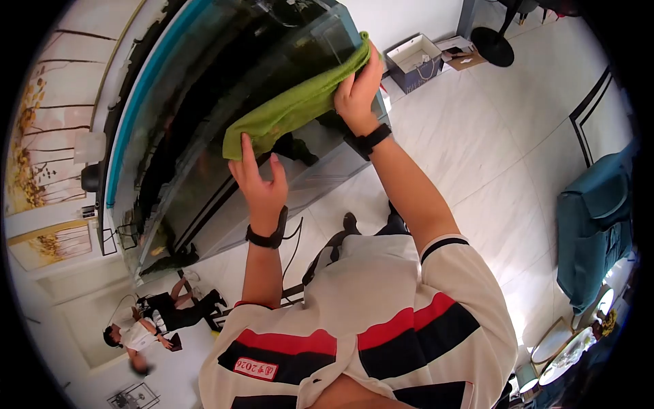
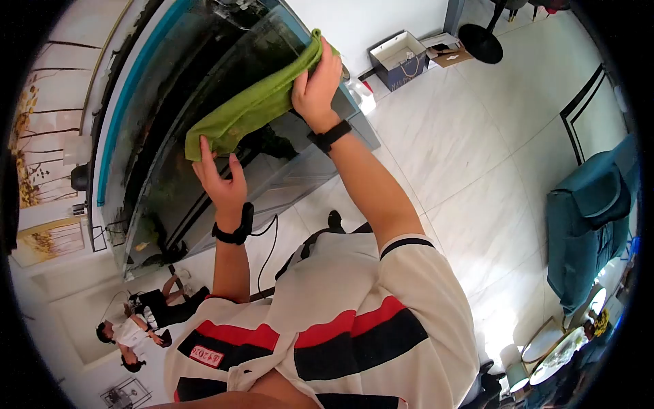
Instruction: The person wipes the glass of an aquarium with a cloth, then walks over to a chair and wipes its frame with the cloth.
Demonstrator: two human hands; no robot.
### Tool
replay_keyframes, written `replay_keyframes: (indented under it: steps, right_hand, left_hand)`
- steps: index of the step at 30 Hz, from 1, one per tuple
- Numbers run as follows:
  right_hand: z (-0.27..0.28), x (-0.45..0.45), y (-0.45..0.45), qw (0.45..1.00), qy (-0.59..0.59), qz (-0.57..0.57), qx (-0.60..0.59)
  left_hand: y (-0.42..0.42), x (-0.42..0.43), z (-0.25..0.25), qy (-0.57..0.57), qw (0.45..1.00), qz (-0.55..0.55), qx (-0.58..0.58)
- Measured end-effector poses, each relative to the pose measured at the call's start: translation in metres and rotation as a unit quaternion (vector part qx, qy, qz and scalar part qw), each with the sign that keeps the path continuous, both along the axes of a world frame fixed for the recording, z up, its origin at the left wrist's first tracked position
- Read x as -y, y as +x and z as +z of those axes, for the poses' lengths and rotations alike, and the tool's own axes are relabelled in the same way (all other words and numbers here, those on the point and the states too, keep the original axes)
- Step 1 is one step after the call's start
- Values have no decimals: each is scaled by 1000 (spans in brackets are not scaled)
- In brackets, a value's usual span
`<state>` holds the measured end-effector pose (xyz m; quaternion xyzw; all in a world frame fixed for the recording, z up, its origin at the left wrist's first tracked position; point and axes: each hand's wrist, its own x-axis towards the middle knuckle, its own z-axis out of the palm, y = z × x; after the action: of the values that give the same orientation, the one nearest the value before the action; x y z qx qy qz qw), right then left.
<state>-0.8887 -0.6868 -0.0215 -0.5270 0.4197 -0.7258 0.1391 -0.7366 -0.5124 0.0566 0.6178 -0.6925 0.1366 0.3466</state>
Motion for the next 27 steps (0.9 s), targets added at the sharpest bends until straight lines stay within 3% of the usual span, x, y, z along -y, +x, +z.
replay_keyframes:
  steps: [9,14,16,20,27]
  right_hand:
    - [-117,-31,-14,987,150,55,-13]
    - [-151,-41,-27,967,230,106,-35]
    - [-149,-42,-32,962,244,119,-29]
    - [-123,-34,-29,981,162,105,-24]
    - [-15,-3,-15,995,-14,102,19]
  left_hand:
    - [-7,9,-43,60,995,-77,7]
    - [-11,14,-51,106,991,-69,-45]
    - [-14,13,-51,106,991,-64,-50]
    - [-16,10,-41,88,995,-28,-38]
    - [-4,-4,-12,-12,997,33,-68]
